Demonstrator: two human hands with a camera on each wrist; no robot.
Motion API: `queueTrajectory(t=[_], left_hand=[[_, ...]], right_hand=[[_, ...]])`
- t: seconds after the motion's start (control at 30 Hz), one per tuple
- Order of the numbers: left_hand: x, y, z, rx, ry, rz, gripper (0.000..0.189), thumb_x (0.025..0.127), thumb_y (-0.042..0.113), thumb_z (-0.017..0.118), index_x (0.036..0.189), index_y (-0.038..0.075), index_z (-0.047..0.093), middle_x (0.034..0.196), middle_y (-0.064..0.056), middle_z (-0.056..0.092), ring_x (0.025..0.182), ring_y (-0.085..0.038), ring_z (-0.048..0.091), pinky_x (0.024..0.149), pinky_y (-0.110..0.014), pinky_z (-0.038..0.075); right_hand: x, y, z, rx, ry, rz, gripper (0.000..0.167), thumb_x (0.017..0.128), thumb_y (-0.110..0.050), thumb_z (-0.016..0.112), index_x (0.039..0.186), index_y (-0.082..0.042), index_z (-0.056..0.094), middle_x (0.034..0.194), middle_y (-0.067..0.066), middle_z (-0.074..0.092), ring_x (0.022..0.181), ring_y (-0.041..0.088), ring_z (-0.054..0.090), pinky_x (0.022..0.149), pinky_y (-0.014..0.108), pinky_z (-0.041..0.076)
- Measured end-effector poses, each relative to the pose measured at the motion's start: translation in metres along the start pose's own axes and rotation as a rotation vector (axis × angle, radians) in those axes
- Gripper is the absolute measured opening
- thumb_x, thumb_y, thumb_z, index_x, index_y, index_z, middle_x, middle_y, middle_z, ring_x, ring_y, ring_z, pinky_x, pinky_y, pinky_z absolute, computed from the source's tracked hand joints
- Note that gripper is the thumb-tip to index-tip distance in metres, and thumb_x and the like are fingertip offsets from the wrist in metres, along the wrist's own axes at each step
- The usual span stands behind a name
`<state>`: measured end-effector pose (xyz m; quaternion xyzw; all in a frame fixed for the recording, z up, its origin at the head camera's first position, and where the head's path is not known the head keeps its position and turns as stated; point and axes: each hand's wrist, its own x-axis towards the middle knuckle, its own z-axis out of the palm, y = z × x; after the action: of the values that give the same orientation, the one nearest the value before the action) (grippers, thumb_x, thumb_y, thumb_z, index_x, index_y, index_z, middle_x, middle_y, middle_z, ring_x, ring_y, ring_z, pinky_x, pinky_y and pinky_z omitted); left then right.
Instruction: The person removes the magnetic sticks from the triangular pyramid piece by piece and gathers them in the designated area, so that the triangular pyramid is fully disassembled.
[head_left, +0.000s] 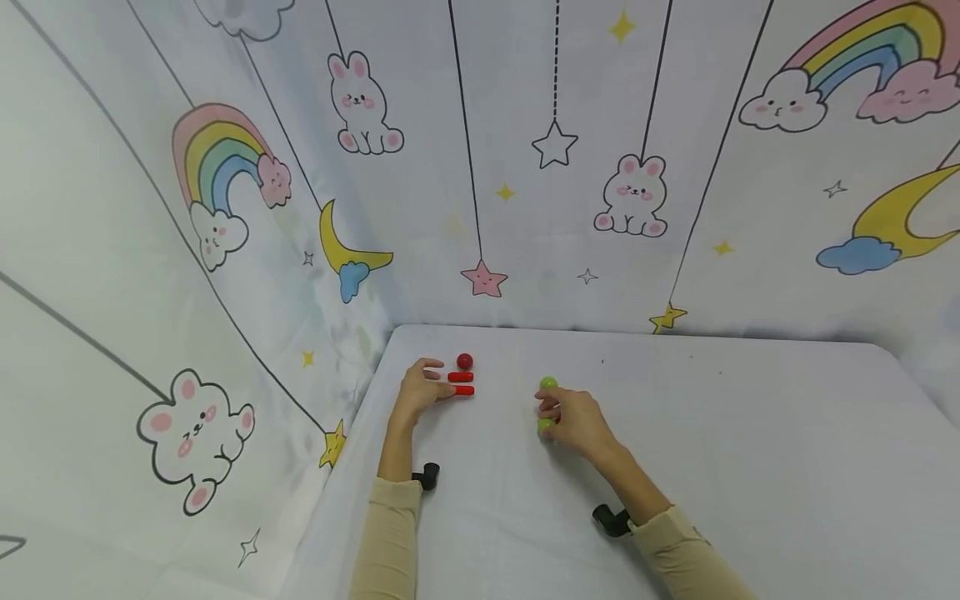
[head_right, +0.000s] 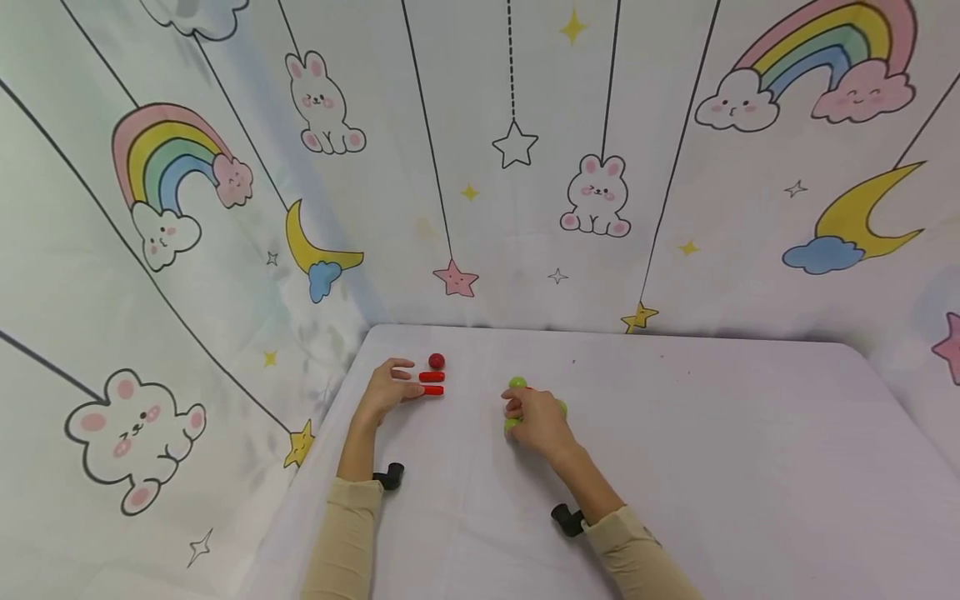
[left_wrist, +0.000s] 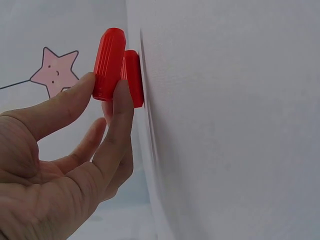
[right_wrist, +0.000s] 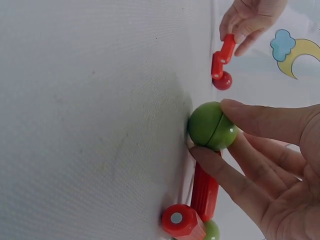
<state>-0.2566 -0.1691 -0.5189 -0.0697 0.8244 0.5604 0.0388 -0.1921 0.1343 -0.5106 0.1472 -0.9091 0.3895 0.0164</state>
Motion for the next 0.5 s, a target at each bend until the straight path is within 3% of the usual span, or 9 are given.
queueTrajectory(t=[0.23, 0.5], left_hand=[[0.0011, -0.0017, 0.0019, 0.004, -0.002, -0.005, 0.058, 0.087, 0.005, 0.080, 0.141, 0.000, 0.056, 0.133, -0.026, 0.057, 0.112, -0.039, 0.060, 0.096, -0.047, 0.055], [0.0073, -0.0055, 0.0049, 0.061, 0.042, -0.012, 0.056, 0.083, 0.003, 0.084, 0.135, 0.000, 0.060, 0.123, -0.024, 0.060, 0.101, -0.033, 0.060, 0.082, -0.036, 0.058]], right_hand=[[-0.0002, 0.0001, 0.0008, -0.016, 0.005, 0.004, 0.056, 0.068, 0.013, 0.086, 0.121, 0.000, 0.072, 0.098, 0.007, 0.075, 0.089, 0.022, 0.075, 0.076, 0.037, 0.061], [-0.0001, 0.0002, 0.0015, -0.011, -0.001, -0.004, 0.058, 0.068, 0.013, 0.087, 0.122, -0.002, 0.073, 0.098, 0.005, 0.075, 0.089, 0.021, 0.075, 0.077, 0.036, 0.061]])
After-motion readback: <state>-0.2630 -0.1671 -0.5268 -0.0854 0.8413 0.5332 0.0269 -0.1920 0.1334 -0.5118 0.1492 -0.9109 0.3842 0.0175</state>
